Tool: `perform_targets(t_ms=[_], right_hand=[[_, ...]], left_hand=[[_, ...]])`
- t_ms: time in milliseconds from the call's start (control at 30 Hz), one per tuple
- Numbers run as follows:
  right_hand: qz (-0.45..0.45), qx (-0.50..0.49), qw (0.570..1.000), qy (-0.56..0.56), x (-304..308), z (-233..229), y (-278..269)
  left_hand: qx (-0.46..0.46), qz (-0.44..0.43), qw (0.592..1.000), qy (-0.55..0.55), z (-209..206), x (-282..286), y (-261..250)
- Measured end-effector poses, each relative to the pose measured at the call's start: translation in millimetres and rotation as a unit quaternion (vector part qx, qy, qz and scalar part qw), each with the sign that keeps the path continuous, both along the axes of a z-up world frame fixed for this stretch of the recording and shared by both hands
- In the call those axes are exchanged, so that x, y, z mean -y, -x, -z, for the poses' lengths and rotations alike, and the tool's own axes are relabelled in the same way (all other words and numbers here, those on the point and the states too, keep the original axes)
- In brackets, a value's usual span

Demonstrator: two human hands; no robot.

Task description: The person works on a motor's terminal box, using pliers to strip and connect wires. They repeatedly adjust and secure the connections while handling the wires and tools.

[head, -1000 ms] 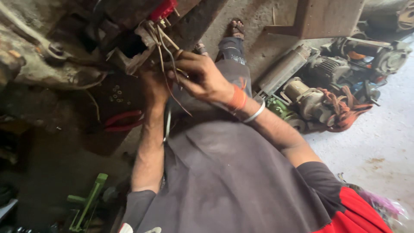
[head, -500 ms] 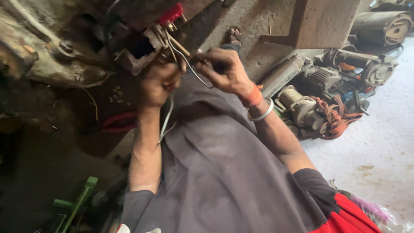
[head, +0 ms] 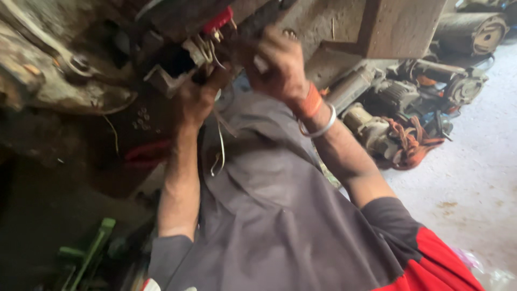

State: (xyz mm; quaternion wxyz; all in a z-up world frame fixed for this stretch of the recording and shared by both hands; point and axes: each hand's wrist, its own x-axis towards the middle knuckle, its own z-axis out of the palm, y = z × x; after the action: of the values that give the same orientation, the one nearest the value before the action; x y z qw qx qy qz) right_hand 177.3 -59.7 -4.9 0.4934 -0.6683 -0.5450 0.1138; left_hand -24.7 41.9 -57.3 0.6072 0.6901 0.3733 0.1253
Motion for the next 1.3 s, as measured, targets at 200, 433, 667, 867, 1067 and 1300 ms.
perform_targets(t_ms=[200,433,667,867,1067,1300], right_hand=[[-0.008,0.012,1.0,-0.015,-11.1,1.4,-17.3],[0.012,0.034,0.999,-0.038,-15.4,7.4,-0.5],[0.169,-0.003,0.985,-0.042,-22.9,17.8,14.0],[0.204,-0.152,0.967,-0.029,-27.9,21.7,23.0],[0.176,-0.135,0.975,-0.013,-18.4,22.1,22.9],[0.201,-0.258,0.945,0.008,-25.3,20.3,32.9]], left_hand=[[-0.015,-0.123,0.983,0.138,56.0,21.1,-0.5],[0.129,-0.217,0.929,0.272,107.0,38.3,13.4],[-0.133,0.025,0.957,-0.255,123.9,42.0,20.8],[0.067,-0.125,0.978,0.155,111.8,41.8,6.7],[0.102,-0.321,0.879,0.337,97.8,50.8,-12.9],[0.112,-0.342,0.874,0.326,67.1,36.6,-29.0]])
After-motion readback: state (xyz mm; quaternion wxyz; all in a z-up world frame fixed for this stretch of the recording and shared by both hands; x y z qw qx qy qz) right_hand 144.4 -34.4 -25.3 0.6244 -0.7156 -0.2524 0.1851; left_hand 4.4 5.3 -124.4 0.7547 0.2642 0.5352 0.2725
